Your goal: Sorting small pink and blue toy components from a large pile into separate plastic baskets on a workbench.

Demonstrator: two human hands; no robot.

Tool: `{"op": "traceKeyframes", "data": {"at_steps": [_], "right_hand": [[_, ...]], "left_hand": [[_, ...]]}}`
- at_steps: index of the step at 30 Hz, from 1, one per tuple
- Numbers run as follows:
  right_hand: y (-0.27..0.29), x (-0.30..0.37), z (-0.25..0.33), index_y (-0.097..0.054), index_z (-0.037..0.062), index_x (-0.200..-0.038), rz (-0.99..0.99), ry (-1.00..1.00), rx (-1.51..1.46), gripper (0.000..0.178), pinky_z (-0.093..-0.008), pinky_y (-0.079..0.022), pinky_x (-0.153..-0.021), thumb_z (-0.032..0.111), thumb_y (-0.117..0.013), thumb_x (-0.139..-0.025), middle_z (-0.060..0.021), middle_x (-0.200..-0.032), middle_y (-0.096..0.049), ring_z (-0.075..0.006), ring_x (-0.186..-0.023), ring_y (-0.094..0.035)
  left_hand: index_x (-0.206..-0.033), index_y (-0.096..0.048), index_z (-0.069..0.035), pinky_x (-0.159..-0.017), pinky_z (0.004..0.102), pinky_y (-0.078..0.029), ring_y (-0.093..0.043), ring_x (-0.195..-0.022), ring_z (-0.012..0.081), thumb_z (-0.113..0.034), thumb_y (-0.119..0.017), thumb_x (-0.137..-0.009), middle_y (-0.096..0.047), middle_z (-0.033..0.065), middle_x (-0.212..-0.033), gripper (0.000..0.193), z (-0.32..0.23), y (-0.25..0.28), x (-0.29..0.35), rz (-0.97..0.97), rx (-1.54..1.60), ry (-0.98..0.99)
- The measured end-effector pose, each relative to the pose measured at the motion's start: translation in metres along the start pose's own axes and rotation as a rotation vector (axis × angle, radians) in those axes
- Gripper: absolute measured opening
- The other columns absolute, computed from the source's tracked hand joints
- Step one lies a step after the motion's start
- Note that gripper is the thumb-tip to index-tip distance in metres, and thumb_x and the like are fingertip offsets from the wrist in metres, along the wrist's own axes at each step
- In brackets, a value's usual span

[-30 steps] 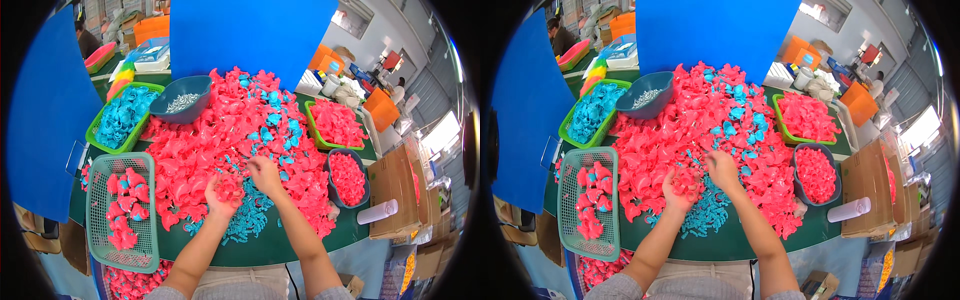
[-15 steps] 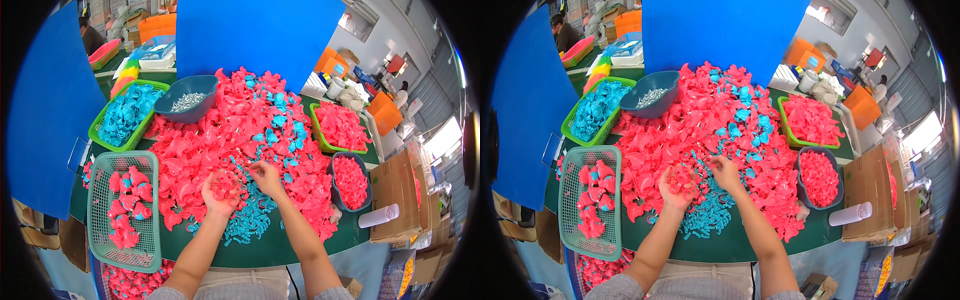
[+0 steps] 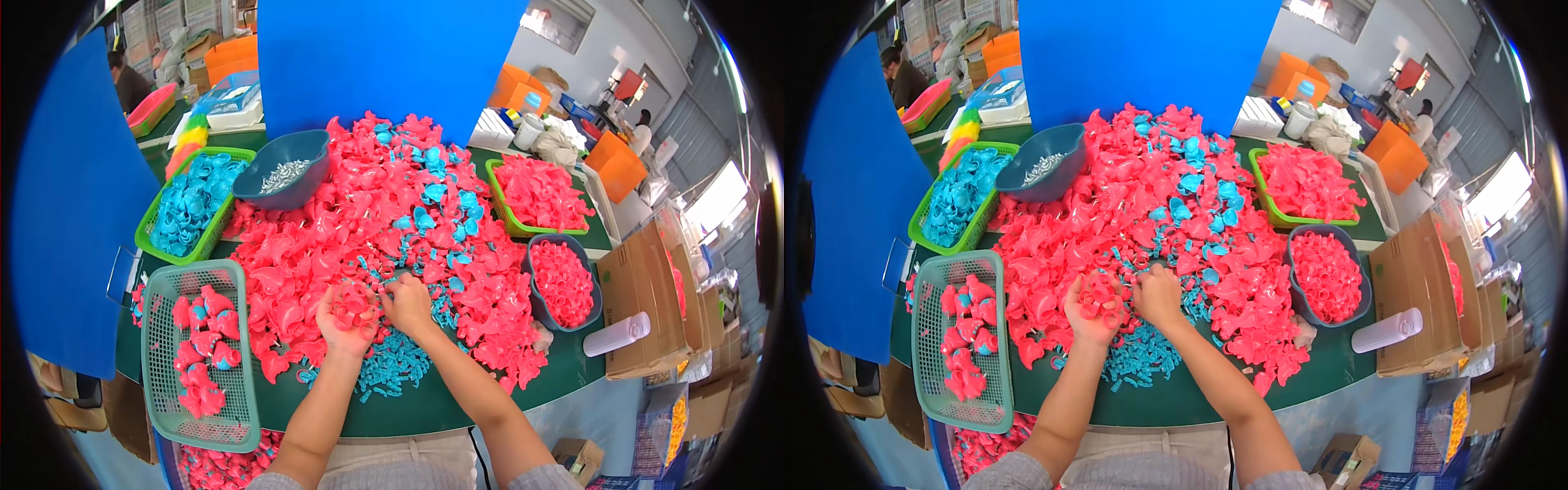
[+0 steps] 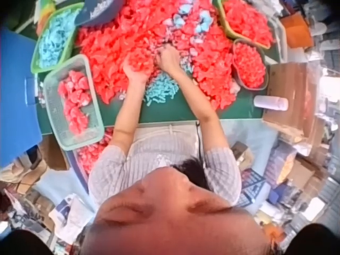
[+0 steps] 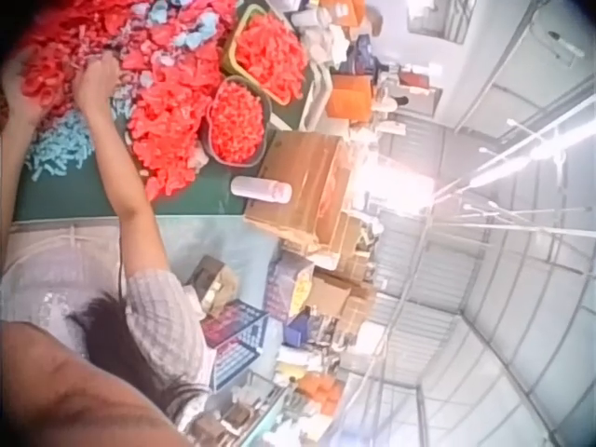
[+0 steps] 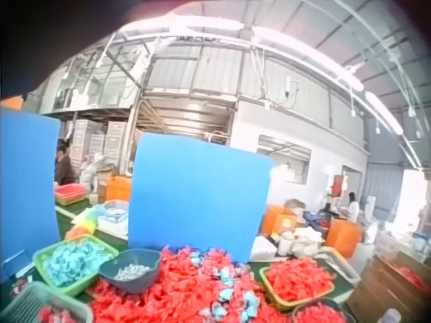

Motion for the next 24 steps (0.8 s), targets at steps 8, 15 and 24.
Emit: {"op": "traceKeyframes", "data": {"at_steps": [8, 15, 24], "right_hand": [[0.014, 0.004, -0.012, -0.071, 0.0059, -0.077, -0.072, -0.007, -0.118, 0.016, -0.0444, -0.049, -0.07, 0.02, -0.075, -0.071, -0.0118, -0.083, -0.059, -0.0315, -0.082, -0.061], [-0.005, -0.008, -0.008, -0.072, 0.0066, -0.079, 0.018, -0.044, 0.053, 0.022, -0.0437, -0.049, -0.069, 0.026, -0.077, -0.07, -0.0133, -0.081, -0.06, -0.0316, -0.081, -0.061], [0.011, -0.001, -0.052, -0.073, 0.0052, -0.09, 0.147, -0.234, -0.559, 0.02, -0.0393, -0.049, -0.071, 0.02, -0.07, -0.078, -0.015, -0.085, -0.062, -0.0285, -0.079, -0.063]], "left_hand": [[-0.103, -0.067, -0.007, -0.053, 0.032, -0.05, -0.061, -0.095, 0.0297, -0.037, -0.053, -0.091, -0.064, 0.0144, -0.102, 0.035, -0.006, 0.0, -0.004, 0.048, 0.046, 0.021], [-0.103, -0.066, -0.007, -0.052, 0.0326, -0.051, -0.062, -0.095, 0.0307, -0.035, -0.052, -0.091, -0.064, 0.0145, -0.103, 0.034, -0.002, 0.0, -0.004, 0.048, 0.067, 0.044], [-0.102, -0.065, -0.006, -0.05, 0.0328, -0.05, -0.061, -0.094, 0.032, -0.035, -0.054, -0.091, -0.063, 0.0156, -0.102, 0.033, -0.001, -0.008, 0.003, 0.069, 0.108, 0.077]]}}
Point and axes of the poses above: each hand's wrist, its own x-axis away from the middle knuckle, its own y-axis out of the back of the hand, z = x × y, the point moved 5 cm from there along -x, towards the middle knuckle
